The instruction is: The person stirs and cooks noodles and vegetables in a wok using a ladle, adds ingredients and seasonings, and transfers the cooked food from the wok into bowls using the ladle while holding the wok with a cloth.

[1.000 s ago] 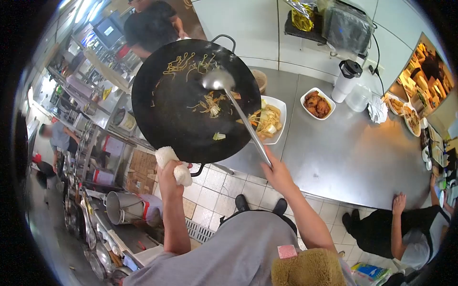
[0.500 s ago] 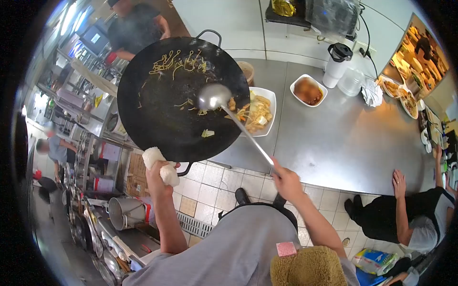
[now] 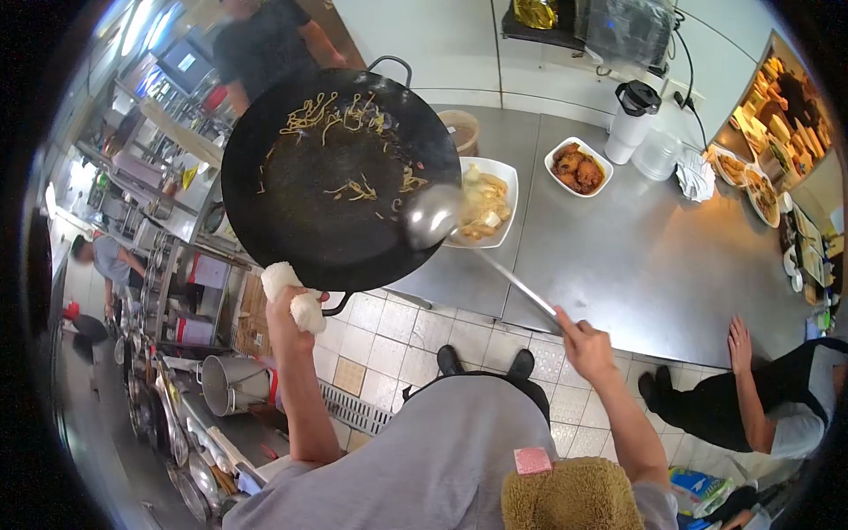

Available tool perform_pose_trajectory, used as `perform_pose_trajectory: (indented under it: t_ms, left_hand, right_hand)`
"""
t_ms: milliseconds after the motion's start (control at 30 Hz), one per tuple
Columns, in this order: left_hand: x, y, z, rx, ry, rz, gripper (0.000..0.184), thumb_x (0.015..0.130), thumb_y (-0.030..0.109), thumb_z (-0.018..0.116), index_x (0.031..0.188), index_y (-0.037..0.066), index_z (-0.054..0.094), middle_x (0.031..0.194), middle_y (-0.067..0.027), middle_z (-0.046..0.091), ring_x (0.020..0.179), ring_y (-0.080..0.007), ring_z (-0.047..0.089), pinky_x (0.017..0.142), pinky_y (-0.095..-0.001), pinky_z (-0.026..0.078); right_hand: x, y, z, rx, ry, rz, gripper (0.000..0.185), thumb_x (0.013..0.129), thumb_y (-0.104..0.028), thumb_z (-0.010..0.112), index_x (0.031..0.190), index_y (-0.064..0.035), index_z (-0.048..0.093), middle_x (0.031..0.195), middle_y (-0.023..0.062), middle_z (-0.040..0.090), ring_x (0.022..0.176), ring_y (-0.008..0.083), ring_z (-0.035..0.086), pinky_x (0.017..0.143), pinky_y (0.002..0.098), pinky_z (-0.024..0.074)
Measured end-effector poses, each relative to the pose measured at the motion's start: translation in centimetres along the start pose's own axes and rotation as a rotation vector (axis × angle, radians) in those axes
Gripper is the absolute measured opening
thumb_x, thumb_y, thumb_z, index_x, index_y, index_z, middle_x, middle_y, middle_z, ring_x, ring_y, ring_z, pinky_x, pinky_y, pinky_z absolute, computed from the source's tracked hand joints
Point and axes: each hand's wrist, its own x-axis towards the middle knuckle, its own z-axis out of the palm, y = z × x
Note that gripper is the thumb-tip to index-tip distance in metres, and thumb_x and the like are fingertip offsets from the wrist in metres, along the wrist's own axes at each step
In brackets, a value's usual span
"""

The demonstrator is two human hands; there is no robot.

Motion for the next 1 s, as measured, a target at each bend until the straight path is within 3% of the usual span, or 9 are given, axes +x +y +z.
perform_pose_trajectory:
  t_ms: [100, 233, 333, 533, 633, 767, 1000]
  left_hand:
    - [-0.6, 0.3, -0.1, 0.012, 0.022, -0.008, 0.019, 0.073, 0.005, 0.056, 0.091, -0.002, 0.055, 0.079, -0.0101, 0.055, 0.067, -0.0239, 0.061, 0.062, -0.0385, 0.056]
    - [-1.0, -0.1, 0.3, -0.043, 0.052, 0.000, 0.023, 0.072, 0.004, 0.057, 0.093, -0.001, 0.052, 0.080, -0.0100, 0.054, 0.065, -0.0249, 0.063, 0.058, -0.0357, 0.053]
    - [-1.0, -0.3, 0.2, -0.076, 0.028, 0.012, 0.025, 0.072, 0.004, 0.059, 0.095, -0.001, 0.050, 0.081, -0.0099, 0.052, 0.065, -0.0259, 0.064, 0.055, -0.0337, 0.051]
    - [-1.2, 0.3, -0.1, -0.046, 0.042, 0.002, 0.022, 0.072, 0.003, 0.059, 0.092, -0.001, 0.051, 0.080, -0.0099, 0.052, 0.066, -0.0258, 0.065, 0.055, -0.0335, 0.050]
    - [-1.5, 0.5, -0.7, -0.019, 0.050, 0.001, 0.022, 0.072, 0.003, 0.059, 0.092, -0.001, 0.051, 0.079, -0.0099, 0.053, 0.066, -0.0259, 0.064, 0.055, -0.0338, 0.050]
    - [-2.3, 0.6, -0.3, -0.047, 0.085, -0.004, 0.023, 0.071, 0.002, 0.059, 0.092, -0.001, 0.051, 0.078, -0.0096, 0.052, 0.066, -0.0254, 0.064, 0.056, -0.0343, 0.051]
    - [-0.9, -1.4, 1.7, -0.112, 0.096, 0.064, 0.022, 0.071, 0.000, 0.057, 0.092, 0.000, 0.051, 0.080, -0.0085, 0.052, 0.066, -0.0212, 0.059, 0.059, -0.0351, 0.055]
  right_hand:
    - [2.4, -0.6, -1.3, -0.044, 0.008, 0.036, 0.061, 0.082, -0.007, 0.063, 0.139, -0.0239, 0.048, 0.075, 0.0111, 0.063, 0.056, 0.0296, 0.061, 0.053, 0.0404, 0.0525]
    - [6.7, -8.3, 0.3, 0.418, 0.057, -0.005, 0.061, 0.083, -0.009, 0.063, 0.140, -0.0228, 0.046, 0.075, 0.0141, 0.062, 0.063, 0.0337, 0.061, 0.062, 0.0430, 0.0513]
    - [7.5, -11.2, 0.6, 0.436, -0.022, 0.024, 0.060, 0.084, -0.010, 0.064, 0.140, -0.0232, 0.046, 0.075, 0.0148, 0.062, 0.066, 0.0342, 0.061, 0.064, 0.0431, 0.0505]
    - [1.9, -0.2, 0.3, -0.022, 0.066, -0.017, 0.060, 0.082, -0.008, 0.063, 0.138, -0.0257, 0.049, 0.072, 0.0126, 0.061, 0.052, 0.0302, 0.059, 0.049, 0.0406, 0.0514]
    - [2.5, -1.6, -2.8, -0.029, -0.030, 0.156, 0.061, 0.081, -0.006, 0.063, 0.138, -0.0222, 0.049, 0.074, 0.0133, 0.062, 0.063, 0.0304, 0.062, 0.059, 0.0400, 0.0524]
    - [4.9, -6.2, -0.7, 0.268, 0.081, 0.127, 0.064, 0.081, -0.006, 0.064, 0.140, -0.0227, 0.048, 0.073, 0.0141, 0.062, 0.062, 0.0318, 0.061, 0.061, 0.0410, 0.0502]
    - [-0.1, -1.7, -0.2, -0.014, 0.066, 0.152, 0.063, 0.081, -0.007, 0.064, 0.138, -0.0261, 0.049, 0.068, 0.0112, 0.059, 0.056, 0.0297, 0.060, 0.055, 0.0409, 0.0519]
